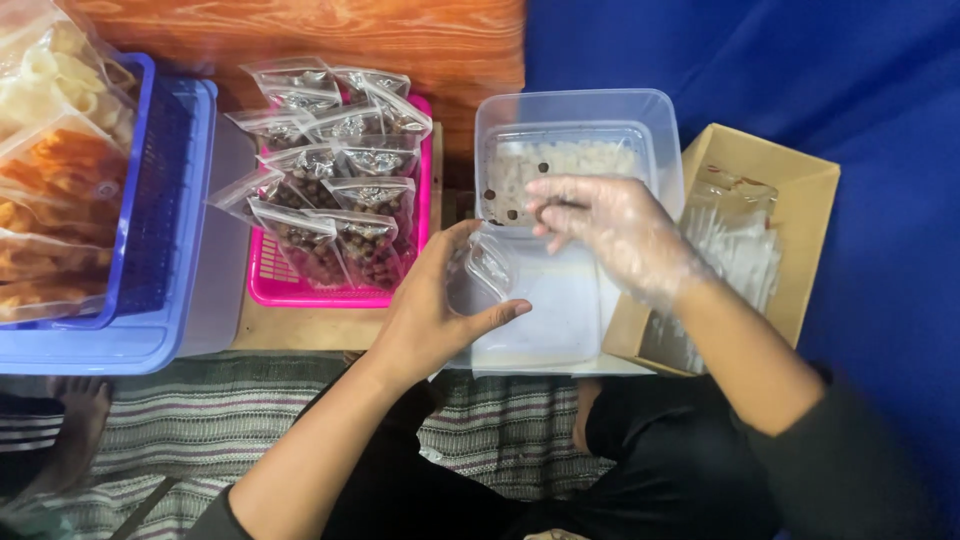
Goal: Bagging small brown items from a plastic container into individual clear plastic bags
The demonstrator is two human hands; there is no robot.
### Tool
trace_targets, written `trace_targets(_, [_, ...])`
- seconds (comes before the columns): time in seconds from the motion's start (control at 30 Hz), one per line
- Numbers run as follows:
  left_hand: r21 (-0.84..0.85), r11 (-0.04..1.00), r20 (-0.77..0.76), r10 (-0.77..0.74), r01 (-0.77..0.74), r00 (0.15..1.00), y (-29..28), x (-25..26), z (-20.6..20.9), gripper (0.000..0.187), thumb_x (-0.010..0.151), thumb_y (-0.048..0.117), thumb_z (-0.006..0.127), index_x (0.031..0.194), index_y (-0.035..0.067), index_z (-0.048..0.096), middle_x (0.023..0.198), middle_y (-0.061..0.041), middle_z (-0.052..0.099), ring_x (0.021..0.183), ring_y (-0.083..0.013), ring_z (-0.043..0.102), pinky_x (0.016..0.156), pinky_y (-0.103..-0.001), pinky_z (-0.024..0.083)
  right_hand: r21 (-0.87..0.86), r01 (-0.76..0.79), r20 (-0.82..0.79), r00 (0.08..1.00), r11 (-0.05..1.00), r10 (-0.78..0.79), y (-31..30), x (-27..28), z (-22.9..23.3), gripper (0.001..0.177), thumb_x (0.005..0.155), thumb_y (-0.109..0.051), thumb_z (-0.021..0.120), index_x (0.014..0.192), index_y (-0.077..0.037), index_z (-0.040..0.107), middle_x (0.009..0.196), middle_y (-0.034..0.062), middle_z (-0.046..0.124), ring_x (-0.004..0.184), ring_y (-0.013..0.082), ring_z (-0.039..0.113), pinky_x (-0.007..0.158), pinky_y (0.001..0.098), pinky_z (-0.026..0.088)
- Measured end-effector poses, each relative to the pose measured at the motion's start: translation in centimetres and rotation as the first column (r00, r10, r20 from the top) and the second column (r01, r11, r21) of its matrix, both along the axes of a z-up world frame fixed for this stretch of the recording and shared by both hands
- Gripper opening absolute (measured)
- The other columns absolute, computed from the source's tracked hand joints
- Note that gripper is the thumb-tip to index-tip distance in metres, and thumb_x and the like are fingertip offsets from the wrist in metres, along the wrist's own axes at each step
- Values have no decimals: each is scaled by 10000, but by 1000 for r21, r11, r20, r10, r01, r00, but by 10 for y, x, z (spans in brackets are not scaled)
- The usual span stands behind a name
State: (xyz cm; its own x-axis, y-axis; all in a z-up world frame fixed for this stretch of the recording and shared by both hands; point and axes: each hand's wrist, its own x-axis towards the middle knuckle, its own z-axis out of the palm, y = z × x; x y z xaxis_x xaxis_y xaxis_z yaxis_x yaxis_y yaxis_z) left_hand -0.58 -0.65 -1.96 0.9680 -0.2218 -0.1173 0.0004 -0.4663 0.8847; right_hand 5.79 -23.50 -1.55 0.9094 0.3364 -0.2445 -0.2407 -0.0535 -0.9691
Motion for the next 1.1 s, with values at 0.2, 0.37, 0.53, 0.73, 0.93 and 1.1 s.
trace_targets(0.2, [-1,1000,203,14,-14,979,-12,-14,0,882,777,399,885,1445,31,443,1226,-213,595,1226,-455,591,1033,-573,487,-31,66,272,961,997,-55,13,-50,42,368,922,104,655,1284,43,678,1091,210,738,882,207,705,706,290,681])
trace_targets(0.37, [67,997,359,-56,34,932,-14,-24,-9,803,881,421,797,1441,8,395,1141,-194,545,1131,-429,590,926,-556,534,-285,117,559,827,951,66,17,-64,43,350,925,-1,726,1263,-93,734,1044,142,763,898,243,760,747,344,664])
trace_targets(0.53, [89,995,377,-72,42,924,-16,-31,-17,782,896,428,778,1432,3,397,1115,-179,540,1093,-411,587,879,-572,534,-395,54,662,709,917,244,21,-70,31,367,958,-30,690,1314,-119,707,1094,120,751,987,296,741,850,394,613])
trace_targets(0.73, [99,993,369,-100,68,924,-12,-30,-20,794,920,489,682,1435,-29,372,1179,-189,550,1108,-343,571,965,-441,477,-491,-153,668,565,857,484,5,-58,18,603,909,175,535,1475,-32,507,1511,229,536,1408,340,543,1191,410,452])
trace_targets(0.93, [64,995,366,-98,80,926,-11,-30,-17,802,908,457,719,1452,-7,353,1200,-177,536,1123,-313,555,986,-429,465,-251,-224,642,689,942,335,9,-63,24,470,967,135,601,1415,12,529,1471,230,562,1387,356,587,1112,404,591])
trace_targets(1.1, [43,994,378,-109,100,919,-14,-30,-12,727,955,443,650,1434,-14,351,1201,-183,520,1123,-329,564,988,-433,467,-301,-134,729,606,944,318,12,-63,29,346,972,102,649,1310,29,628,1352,199,655,1262,316,676,1106,359,567])
